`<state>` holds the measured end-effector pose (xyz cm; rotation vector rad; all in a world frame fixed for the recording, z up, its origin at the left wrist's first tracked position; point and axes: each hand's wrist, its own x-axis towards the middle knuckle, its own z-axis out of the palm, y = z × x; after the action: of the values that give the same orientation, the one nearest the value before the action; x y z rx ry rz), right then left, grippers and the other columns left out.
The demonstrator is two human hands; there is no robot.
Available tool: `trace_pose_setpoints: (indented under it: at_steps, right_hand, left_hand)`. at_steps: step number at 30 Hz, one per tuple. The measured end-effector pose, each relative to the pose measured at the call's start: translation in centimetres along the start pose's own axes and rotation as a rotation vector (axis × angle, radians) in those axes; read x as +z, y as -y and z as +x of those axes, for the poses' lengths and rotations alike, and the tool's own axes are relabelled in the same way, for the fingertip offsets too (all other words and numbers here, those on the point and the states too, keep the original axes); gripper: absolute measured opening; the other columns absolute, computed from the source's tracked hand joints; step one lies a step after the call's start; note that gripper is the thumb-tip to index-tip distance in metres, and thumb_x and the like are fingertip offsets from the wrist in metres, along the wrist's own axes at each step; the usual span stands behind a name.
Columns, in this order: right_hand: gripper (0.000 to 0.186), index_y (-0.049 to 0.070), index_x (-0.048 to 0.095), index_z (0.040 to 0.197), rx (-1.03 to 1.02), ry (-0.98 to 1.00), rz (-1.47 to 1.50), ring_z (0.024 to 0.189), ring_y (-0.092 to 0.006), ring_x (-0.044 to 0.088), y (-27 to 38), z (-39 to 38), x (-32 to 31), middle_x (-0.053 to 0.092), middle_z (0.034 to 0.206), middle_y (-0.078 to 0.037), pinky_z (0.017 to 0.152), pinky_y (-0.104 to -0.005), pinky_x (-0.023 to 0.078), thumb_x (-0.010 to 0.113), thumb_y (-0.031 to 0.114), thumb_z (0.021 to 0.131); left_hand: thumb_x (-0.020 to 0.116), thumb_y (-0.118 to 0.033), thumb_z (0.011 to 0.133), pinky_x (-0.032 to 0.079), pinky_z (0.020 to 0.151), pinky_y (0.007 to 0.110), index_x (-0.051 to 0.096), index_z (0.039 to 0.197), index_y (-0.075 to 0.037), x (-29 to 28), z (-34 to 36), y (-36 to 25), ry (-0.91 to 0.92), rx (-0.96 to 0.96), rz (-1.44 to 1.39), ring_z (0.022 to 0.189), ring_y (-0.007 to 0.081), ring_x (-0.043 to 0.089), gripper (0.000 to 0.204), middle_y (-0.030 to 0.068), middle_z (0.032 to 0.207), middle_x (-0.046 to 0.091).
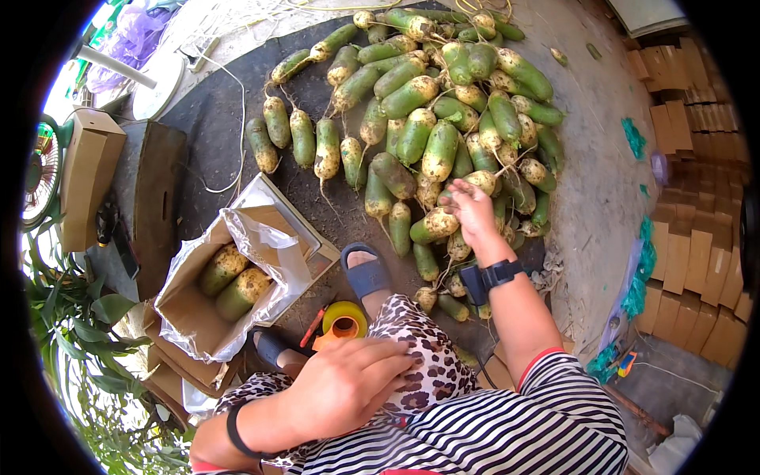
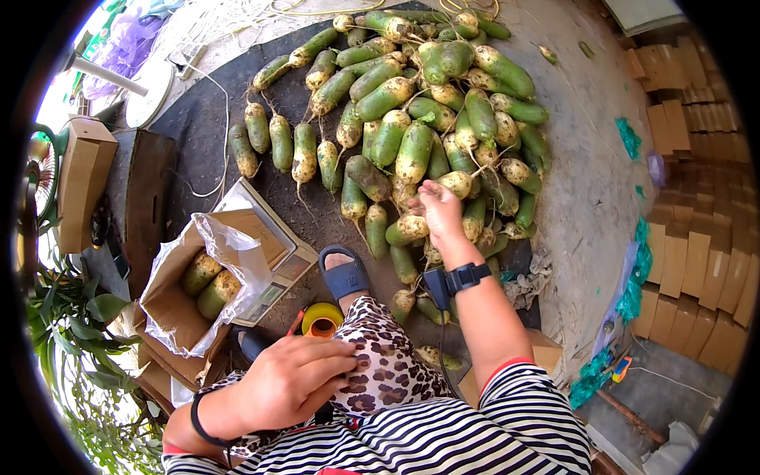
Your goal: The person sits on the floor and packs green vegetables into a cardboard box lined with a plastic bag. They place the vegetables one by one into the box, then fold the plastic bag over the top and seal the box with tape.
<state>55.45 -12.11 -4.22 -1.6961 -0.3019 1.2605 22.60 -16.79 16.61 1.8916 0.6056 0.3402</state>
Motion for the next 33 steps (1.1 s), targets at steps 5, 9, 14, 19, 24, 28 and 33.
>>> trace_pose_setpoints:
  at_steps: [5,9,14,19,24,28,33]
  right_hand:
    - [0.024,0.002,0.046,0.115,0.161,-0.2,0.199,0.078,-0.0261,0.066,-5.3,3.3,5.5,0.058,0.094,-0.011,0.068,-0.0389,0.059,0.047,-0.003,0.092]
    - [0.03,0.0,0.045,0.123,0.282,-0.424,0.119,0.072,-0.024,0.063,-6.9,7.7,7.6,0.058,0.095,-0.014,0.069,-0.0405,0.058,0.039,0.005,0.095]
    - [0.02,-0.003,0.058,0.104,0.419,-0.564,-0.067,0.056,-0.0219,0.06,-6.9,9.6,9.3,0.063,0.075,-0.013,0.049,-0.0337,0.053,0.042,0.008,0.095]
    - [0.012,0.003,0.059,0.104,0.309,-0.556,0.085,0.057,-0.0185,0.059,-7.6,9.0,7.4,0.061,0.082,-0.007,0.051,-0.0345,0.053,0.055,0.013,0.097]
    - [0.014,0.001,0.055,0.108,0.234,-0.315,-0.141,0.068,-0.0222,0.067,-5.5,6.7,5.1,0.062,0.089,-0.01,0.05,-0.034,0.053,0.055,0.009,0.097]
    - [0.013,-0.001,0.064,0.099,-0.022,-0.217,-0.555,0.06,-0.0225,0.069,-0.1,7.1,5.7,0.067,0.081,-0.012,0.05,-0.0352,0.054,0.056,0.005,0.091]
    - [0.027,0.004,0.065,0.117,-0.589,-0.213,-1.192,0.105,-0.036,0.063,7.0,16.9,7.8,0.066,0.116,-0.017,0.09,-0.0438,0.051,0.055,0.011,0.093]
  left_hand:
    - [0.072,-0.001,0.078,0.055,0.08,0.039,0.068,0.105,-0.001,0.5,-8.6,0.8,-0.194,-0.369,-0.06,0.091,0.0313,0.069,0.027,0.0139,0.104,0.071]
    - [0.072,-0.001,0.079,0.054,0.082,0.039,0.066,0.108,-0.001,1.6,-8.9,1.5,-0.299,-0.37,-0.039,0.091,0.0336,0.068,0.03,0.0157,0.109,0.07]
    - [0.073,0.0,0.077,0.054,0.082,0.039,0.065,0.111,-0.001,0.5,-9.1,0.8,-0.186,-0.312,0.005,0.094,0.0317,0.068,0.035,0.0157,0.107,0.07]
    - [0.072,-0.003,0.08,0.052,0.084,0.042,0.064,0.114,-0.001,-0.4,-10.7,0.8,-0.222,-0.255,0.021,0.098,0.0351,0.066,0.035,0.0165,0.112,0.068]
    - [0.07,0.0,0.081,0.051,0.086,0.043,0.064,0.113,0.0,-0.6,-12.2,1.0,-0.259,-0.263,0.007,0.1,0.0364,0.065,0.033,0.0173,0.113,0.068]
    - [0.07,-0.001,0.08,0.051,0.086,0.043,0.065,0.113,0.0,-1.5,-12.2,1.1,-0.256,-0.304,-0.019,0.1,0.0363,0.065,0.033,0.0171,0.112,0.068]
    - [0.072,-0.002,0.081,0.053,0.085,0.043,0.064,0.113,0.001,-2.5,-11.4,2.3,-0.22,-0.378,-0.024,0.097,0.0369,0.066,0.033,0.0182,0.109,0.068]
